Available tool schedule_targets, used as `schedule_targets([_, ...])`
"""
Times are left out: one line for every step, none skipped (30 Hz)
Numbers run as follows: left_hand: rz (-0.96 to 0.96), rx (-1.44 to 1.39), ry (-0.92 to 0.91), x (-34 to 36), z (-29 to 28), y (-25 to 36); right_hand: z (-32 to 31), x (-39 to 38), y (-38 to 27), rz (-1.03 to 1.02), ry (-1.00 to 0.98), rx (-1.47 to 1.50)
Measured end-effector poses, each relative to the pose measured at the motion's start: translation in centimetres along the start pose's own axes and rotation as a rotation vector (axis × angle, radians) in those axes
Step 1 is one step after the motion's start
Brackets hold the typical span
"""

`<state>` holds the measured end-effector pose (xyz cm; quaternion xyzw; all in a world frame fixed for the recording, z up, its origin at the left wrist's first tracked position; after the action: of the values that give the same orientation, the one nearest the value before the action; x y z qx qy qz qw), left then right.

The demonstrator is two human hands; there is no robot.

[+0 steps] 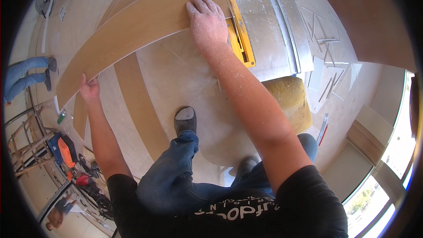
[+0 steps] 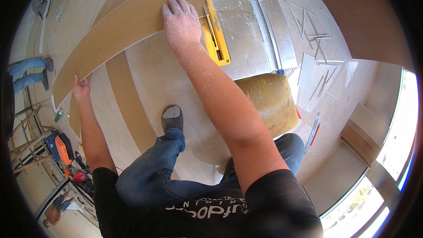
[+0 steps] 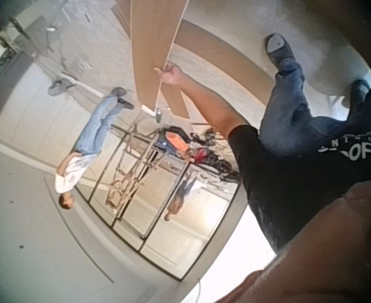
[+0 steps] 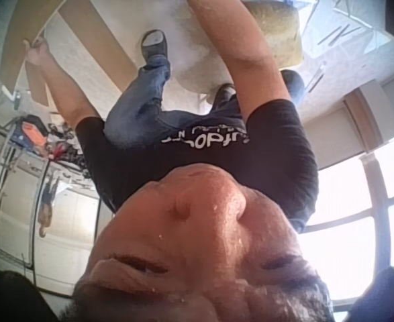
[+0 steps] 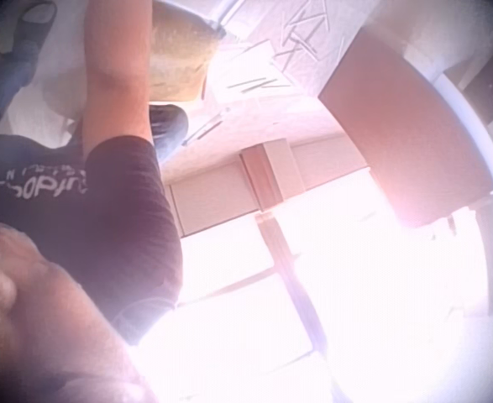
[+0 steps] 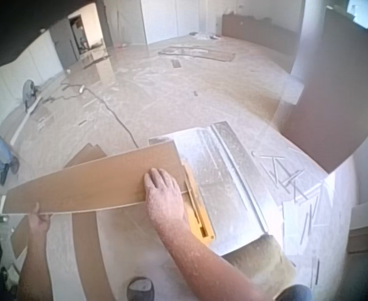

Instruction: The person uses a table saw to cut several wood-look tiles, stacking the resulting pieces together before carrying the stack over to a window sill.

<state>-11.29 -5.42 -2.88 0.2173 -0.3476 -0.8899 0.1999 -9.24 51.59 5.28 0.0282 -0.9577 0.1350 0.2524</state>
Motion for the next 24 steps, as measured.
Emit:
schedule_targets([-0.002,-0.001,-0.002,-0.1,-0.1,-0.2,0.0,-0.1,0.1,-0.002,-0.004,0.000])
schedule_targets([-0.012,0.001,-0.002,-0.2,-0.2,-0.4,-0.1,-0.2,0.2,0.000,-0.003,-0.003])
schedule_targets([-0.023,0.002,-0.002,-0.2,-0.2,-0.6,-0.1,-0.3,0.2,-0.001,-0.002,-0.012])
schedule_targets([-0.018,0.006,-0.006,-0.1,-0.4,-0.1,-0.2,-0.3,0.0,-0.002,0.002,-0.011])
schedule_targets([-0.013,0.016,-0.006,0.1,-0.6,0.5,-0.3,-0.2,-0.1,0.001,0.006,-0.005])
schedule_targets([-0.008,0.026,-0.006,0.3,-0.8,1.1,-0.4,-0.2,-0.3,0.001,0.011,0.000])
schedule_targets([-0.013,0.025,-0.005,0.1,-0.8,0.7,-0.4,-0.3,-0.2,0.001,0.010,-0.005])
schedule_targets([-0.019,0.019,0.004,0.0,-0.9,0.2,-0.3,-0.5,-0.1,0.002,0.008,-0.010])
schedule_targets([-0.023,0.014,0.014,-0.2,-0.9,-0.2,-0.2,-0.6,0.1,0.003,0.006,-0.018])
schedule_targets([-0.024,0.015,0.014,-0.2,-0.9,-0.2,-0.2,-0.7,0.0,0.003,0.007,-0.022])
schedule_targets([-0.024,0.009,0.017,-0.3,-1.0,-0.1,-0.2,-0.7,0.0,0.004,0.006,-0.022])
schedule_targets([-0.024,0.004,0.020,-0.4,-1.0,-0.1,-0.2,-0.8,0.0,0.003,0.006,-0.017])
schedule_targets([-0.022,0.005,0.020,-0.3,-1.1,0.1,-0.3,-0.8,-0.1,0.003,0.008,-0.010])
schedule_targets([-0.031,-0.002,0.020,-0.3,-1.1,0.2,-0.3,-0.9,-0.1,0.002,0.008,-0.009])
schedule_targets([-0.039,-0.010,0.021,-0.2,-1.2,0.3,-0.3,-0.9,-0.1,0.002,0.008,-0.011])
schedule_targets([-0.038,-0.009,0.022,-0.3,-1.3,0.4,-0.4,-0.9,-0.1,0.001,0.006,-0.014])
schedule_targets([-0.040,-0.007,0.010,-0.4,-1.3,0.5,-0.4,-0.9,-0.1,0.000,0.006,-0.013])
schedule_targets([-0.042,-0.005,-0.001,-0.5,-1.3,0.5,-0.4,-1.0,-0.1,0.000,0.003,-0.006])
schedule_targets([-0.041,-0.004,0.001,-0.6,-1.3,0.5,-0.4,-1.0,-0.1,0.001,-0.001,0.000])
schedule_targets([-0.040,0.001,-0.023,-0.8,-1.2,0.5,-0.5,-1.1,-0.1,0.000,-0.002,0.001])
schedule_targets([-0.039,0.006,-0.046,-0.9,-1.1,0.5,-0.5,-1.2,-0.1,0.002,-0.006,0.000])
schedule_targets([-0.041,0.005,-0.045,-1.1,-1.0,0.3,-0.5,-1.2,-0.1,0.003,-0.011,-0.004])
schedule_targets([-0.029,0.010,-0.023,-1.3,-1.0,0.1,-0.5,-1.3,-0.1,0.002,-0.012,-0.006])
schedule_targets([-0.018,0.015,-0.002,-1.5,-1.0,-0.1,-0.6,-1.5,-0.1,0.002,-0.019,-0.015])
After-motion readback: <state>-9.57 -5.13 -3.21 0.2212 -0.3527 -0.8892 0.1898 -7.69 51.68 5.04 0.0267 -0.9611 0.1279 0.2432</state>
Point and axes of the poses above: each hand's wrist, its own x-axis towards the middle knuckle, its own z-axis out of the palm, y = z × x, the point moved 5 cm from there along x, towards the middle knuckle, and after that the axes turned 9 degrees about -x, right-handed, at the moved point
